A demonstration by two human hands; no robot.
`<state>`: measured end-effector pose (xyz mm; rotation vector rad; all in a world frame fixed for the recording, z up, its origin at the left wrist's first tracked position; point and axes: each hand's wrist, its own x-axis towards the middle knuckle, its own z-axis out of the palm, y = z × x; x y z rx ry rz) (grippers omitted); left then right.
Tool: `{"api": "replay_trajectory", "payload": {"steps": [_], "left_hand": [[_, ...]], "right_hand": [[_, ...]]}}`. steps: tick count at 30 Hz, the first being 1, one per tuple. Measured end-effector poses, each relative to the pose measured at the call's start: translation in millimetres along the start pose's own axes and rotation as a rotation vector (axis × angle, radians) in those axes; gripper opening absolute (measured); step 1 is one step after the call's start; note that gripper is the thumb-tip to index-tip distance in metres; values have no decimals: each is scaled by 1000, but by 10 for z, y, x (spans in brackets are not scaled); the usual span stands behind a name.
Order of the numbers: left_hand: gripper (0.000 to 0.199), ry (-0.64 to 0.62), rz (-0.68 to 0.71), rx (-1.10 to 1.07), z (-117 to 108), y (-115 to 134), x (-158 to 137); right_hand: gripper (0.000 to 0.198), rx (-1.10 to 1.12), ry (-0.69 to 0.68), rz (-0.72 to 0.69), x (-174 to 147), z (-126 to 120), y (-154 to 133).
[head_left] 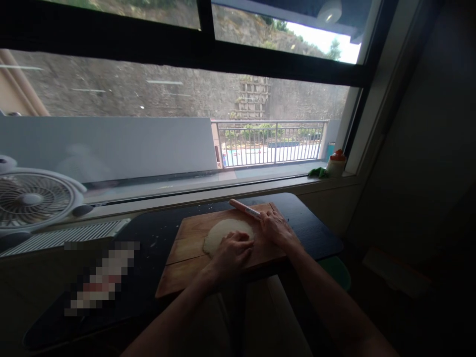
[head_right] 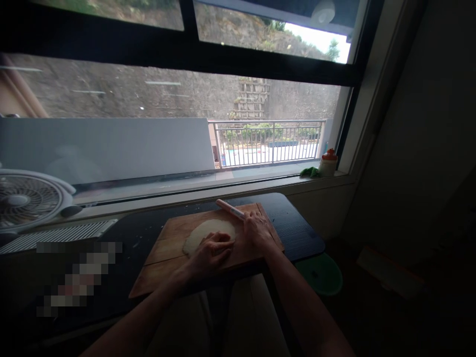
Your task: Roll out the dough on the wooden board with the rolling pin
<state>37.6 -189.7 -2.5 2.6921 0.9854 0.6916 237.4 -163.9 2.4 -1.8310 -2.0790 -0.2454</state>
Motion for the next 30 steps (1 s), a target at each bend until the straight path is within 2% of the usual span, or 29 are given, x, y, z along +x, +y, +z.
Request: {"api": "replay_trajectory", "payload": {"steps": [6,12,21,26,30], "left_hand": [[24,68,-90,-4,76,2,14],[21,109,-106,-51,117,-4,35],[14,142,-165,90,182,72,89],[14,152,-247,205,256,111,149],[14,153,-249,197,274,80,164]], "right_hand": [[29,-4,0,6,0,1,-9],[30,-11,-26,10,-3,-15,-10],[30,-2,-11,14,6,0,-6],[31,-12,11,-15,22,52,21],[31,-19,12,-8,22,35,20]]}}
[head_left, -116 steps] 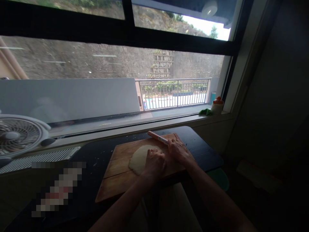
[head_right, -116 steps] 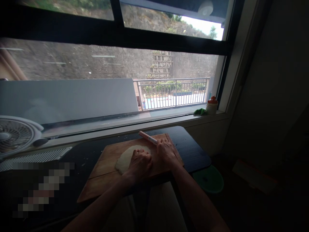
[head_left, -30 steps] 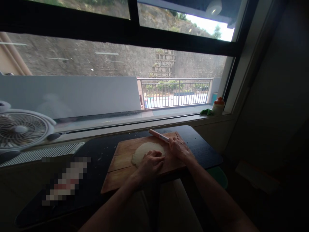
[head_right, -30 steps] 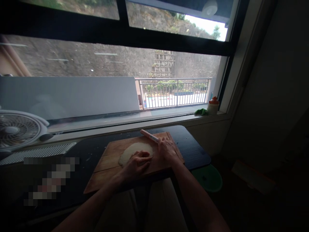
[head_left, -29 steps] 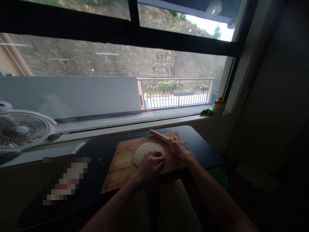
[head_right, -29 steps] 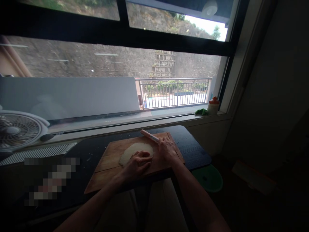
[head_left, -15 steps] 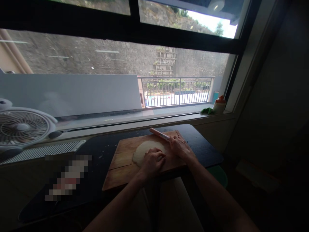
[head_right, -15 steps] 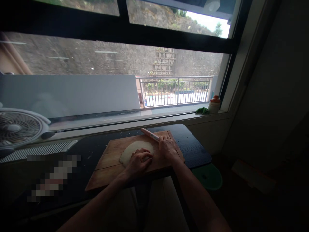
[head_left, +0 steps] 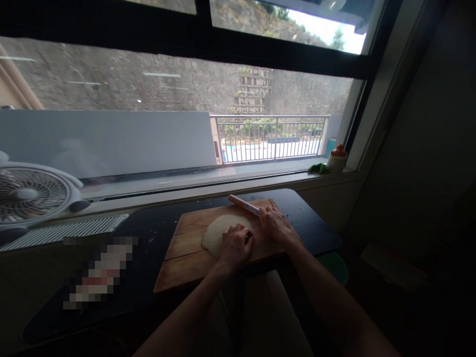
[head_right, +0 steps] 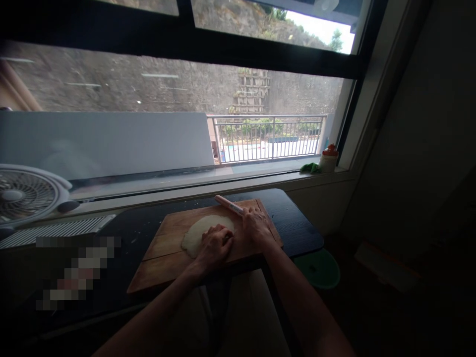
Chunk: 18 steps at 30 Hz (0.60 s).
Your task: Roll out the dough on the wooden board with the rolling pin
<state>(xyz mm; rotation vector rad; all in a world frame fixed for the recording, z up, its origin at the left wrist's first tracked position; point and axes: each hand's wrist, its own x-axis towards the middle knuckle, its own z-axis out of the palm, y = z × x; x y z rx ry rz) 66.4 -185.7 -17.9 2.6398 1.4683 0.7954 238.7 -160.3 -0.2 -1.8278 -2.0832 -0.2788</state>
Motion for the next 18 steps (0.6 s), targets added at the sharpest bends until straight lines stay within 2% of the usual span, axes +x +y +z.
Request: {"api": "replay_trajectory", "payload": {"steps": [7,11,13,16,18], "left_hand": [[28,-109,228,-121,-180,-101,-93],[30,-130,224,-130,-198,-113,-75],[31,-179,222,-251,-219,-213,-27],[35,-289,203,-437,-317,-494,1],[36,-330,186,-431,-408,-691,-52]], "right_hand": [[29,-7,13,6,-14,-9,-5],[29,5,3,22,-16,-3,1],[28,10,-4,20,-25,-21,-1],[27,24,6,2,-36,-43,-12],[27,29,15,-7,-35,-43,-21]]}}
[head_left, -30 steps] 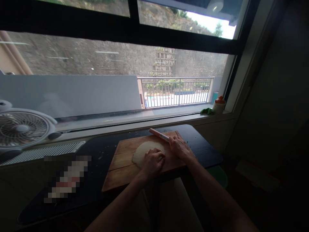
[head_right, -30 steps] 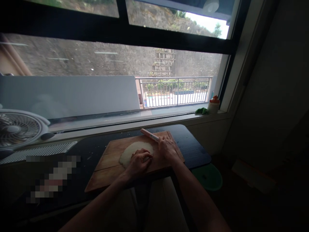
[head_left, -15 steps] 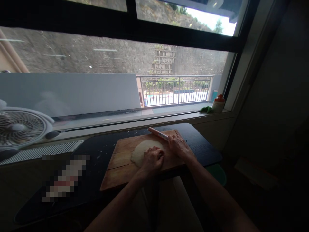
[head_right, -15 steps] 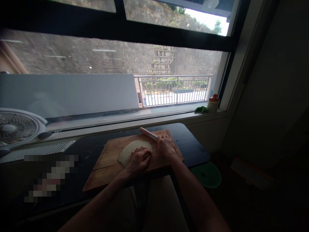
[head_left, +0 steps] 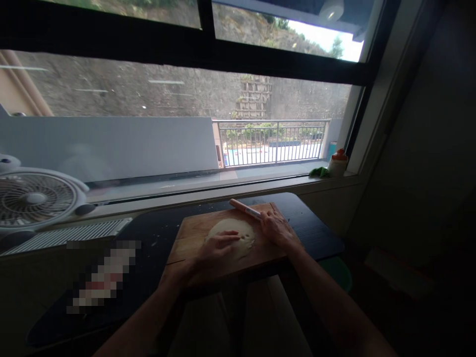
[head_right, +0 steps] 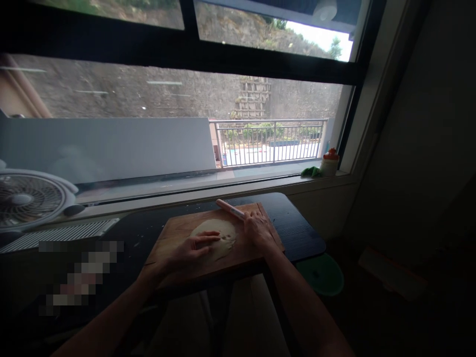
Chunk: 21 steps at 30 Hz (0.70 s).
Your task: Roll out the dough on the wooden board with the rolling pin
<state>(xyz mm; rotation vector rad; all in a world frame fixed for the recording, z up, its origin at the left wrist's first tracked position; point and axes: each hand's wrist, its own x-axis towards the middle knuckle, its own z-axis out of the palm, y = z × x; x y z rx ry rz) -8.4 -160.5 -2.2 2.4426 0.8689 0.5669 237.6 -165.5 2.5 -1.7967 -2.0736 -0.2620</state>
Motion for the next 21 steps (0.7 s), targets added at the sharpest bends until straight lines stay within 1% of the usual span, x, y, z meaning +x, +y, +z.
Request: {"api": "replay_trajectory", "payload": {"steps": [2,4,6,8,11,13,18,21], "left_hand": [[37,-21,-27,67,-86,-74,-141],[43,-64,-57,129,-117,-89,-244],[50,-106,-85,163,-112,-72,-282],[50,-123,-90,178,-94,-53,-271],[39,-71,-81,189,-71,-36,-242],[36,-46,-68,194,-64,-20,-247],[41,-19,-61,221,-73,64,-299],[39,-27,-45,246,-75,82,-300]], "right_hand": [[27,-3,-2,1,5,7,-7],[28,-15,-19,12,8,11,-15],[29,-21,-40,23,5,3,-25],[31,-19,-59,34,-4,-19,-41],[33,-10,-87,54,-18,-69,-73],[34,-4,-100,48,-24,-102,-93],[33,-2,-94,25,-25,-118,-110],[33,-2,-66,5,-22,-69,-87]]}}
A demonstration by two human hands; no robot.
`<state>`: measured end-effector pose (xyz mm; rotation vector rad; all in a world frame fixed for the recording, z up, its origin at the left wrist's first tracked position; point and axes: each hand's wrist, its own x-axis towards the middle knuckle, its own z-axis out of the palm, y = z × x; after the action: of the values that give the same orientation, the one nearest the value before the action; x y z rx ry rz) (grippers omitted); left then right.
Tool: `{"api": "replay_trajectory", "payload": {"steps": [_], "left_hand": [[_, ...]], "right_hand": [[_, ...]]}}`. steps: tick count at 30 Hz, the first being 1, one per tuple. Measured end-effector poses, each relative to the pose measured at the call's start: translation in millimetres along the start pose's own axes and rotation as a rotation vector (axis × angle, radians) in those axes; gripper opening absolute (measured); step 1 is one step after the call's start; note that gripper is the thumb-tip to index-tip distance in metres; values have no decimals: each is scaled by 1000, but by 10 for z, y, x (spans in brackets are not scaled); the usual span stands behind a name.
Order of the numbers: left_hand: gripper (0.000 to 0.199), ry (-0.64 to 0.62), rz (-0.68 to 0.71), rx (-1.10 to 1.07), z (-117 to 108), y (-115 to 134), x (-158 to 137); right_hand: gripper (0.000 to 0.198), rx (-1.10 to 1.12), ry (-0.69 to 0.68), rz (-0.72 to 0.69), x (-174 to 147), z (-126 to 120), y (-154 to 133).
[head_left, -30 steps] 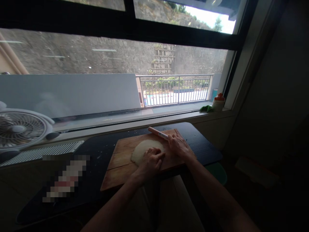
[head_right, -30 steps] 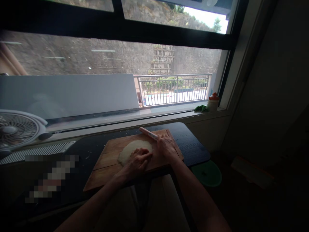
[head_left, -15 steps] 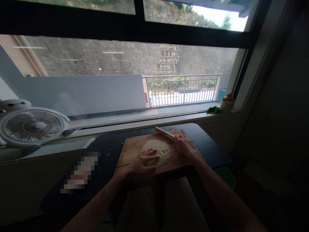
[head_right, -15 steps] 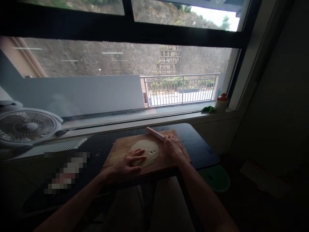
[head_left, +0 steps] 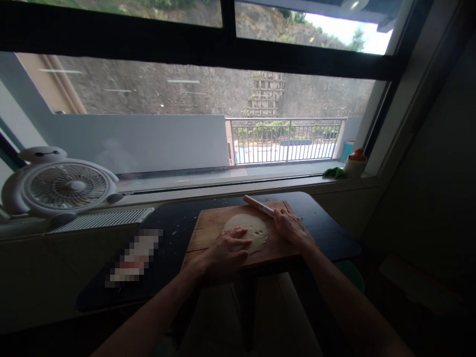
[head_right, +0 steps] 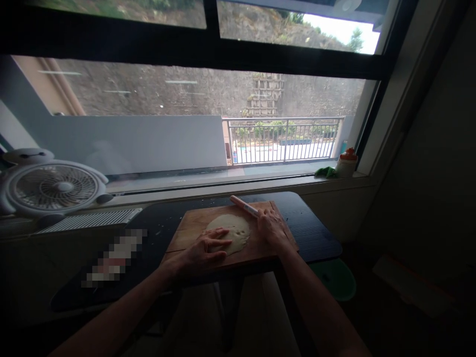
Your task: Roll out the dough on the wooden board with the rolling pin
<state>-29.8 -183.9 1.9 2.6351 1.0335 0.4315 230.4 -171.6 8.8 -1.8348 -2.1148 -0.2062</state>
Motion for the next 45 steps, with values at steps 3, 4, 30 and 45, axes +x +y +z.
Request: {"api": "replay_trajectory", "payload": {"steps": [3,4,30,45], "left_hand": [[37,29,13,2,34,-16,7],[36,45,14,-1,54,-19,7],[51,69,-193,214,493,298,491],[40,323,-165,381,-271,-164,103]], "right_hand": [[33,13,35,1,3,54,29],[32,18,42,-1,4,67,36],[27,-9,63,17,52,149,60],[36,370,-41,-137,63,135,-328]]}}
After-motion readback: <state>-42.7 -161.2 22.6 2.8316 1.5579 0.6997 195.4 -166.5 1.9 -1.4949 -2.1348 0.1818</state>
